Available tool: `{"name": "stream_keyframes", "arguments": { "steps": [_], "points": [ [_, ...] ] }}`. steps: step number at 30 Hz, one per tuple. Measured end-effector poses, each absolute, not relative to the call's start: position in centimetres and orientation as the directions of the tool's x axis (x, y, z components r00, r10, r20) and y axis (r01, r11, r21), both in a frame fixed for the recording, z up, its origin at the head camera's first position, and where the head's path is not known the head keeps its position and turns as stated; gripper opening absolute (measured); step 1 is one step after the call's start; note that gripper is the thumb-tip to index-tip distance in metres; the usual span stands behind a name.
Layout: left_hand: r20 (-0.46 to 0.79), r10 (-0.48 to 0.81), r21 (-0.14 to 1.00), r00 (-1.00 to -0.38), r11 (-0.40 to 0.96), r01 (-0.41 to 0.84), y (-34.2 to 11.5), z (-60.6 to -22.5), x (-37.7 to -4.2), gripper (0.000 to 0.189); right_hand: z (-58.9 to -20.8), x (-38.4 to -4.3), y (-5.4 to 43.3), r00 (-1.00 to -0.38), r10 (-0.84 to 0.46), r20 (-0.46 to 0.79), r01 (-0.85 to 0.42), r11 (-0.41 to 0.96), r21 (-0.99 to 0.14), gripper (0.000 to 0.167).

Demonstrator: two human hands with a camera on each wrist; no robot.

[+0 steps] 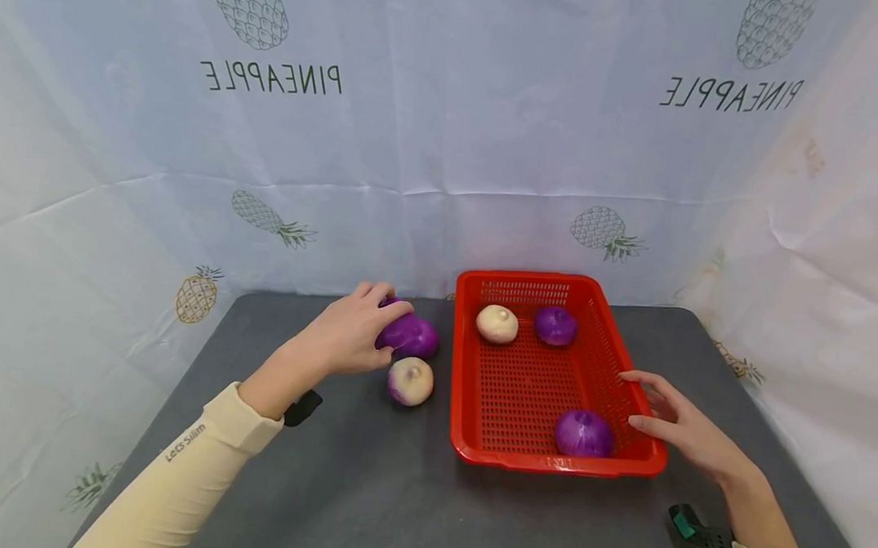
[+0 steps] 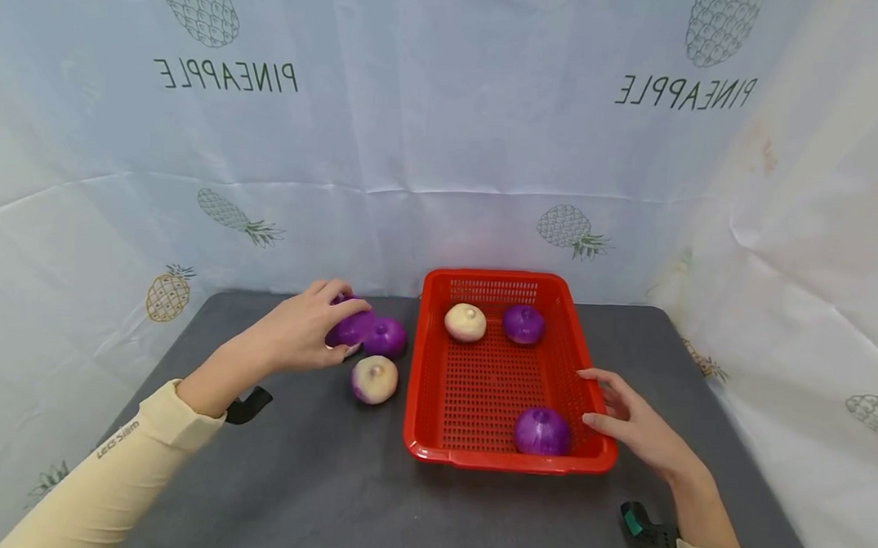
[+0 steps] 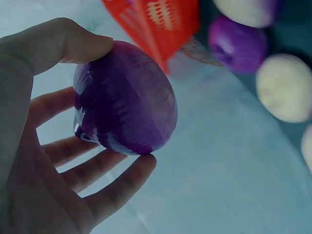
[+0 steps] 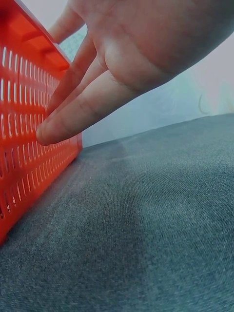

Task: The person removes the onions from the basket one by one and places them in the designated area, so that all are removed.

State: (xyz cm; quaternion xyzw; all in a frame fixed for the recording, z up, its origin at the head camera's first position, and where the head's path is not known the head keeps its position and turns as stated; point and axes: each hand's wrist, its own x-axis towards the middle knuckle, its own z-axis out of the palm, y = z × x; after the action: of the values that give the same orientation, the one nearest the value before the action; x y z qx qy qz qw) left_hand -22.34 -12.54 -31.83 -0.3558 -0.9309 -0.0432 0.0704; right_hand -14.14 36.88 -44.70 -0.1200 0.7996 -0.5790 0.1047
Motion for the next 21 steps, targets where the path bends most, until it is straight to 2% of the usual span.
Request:
{"name": "stream_keyframes", "arguments": {
  "steps": [9, 21],
  "points": [
    [0.103, 0.604, 0.058, -0.790, 0.790, 0.611, -14.6, -34.1, -22.9, 0.055, -44.4, -14.0, 36.7, -0.953, -0.303, -0.028, -0.075, 0.323, -0.943, 0.062],
    [0.063, 0.560, 0.104, -0.826, 0.819, 0.564, -16.1, -37.8, -22.6, 0.055, -44.6, -14.1, 36.6, -0.951, -0.307, -0.026, -0.078, 0.323, -0.943, 0.061]
  ]
}}
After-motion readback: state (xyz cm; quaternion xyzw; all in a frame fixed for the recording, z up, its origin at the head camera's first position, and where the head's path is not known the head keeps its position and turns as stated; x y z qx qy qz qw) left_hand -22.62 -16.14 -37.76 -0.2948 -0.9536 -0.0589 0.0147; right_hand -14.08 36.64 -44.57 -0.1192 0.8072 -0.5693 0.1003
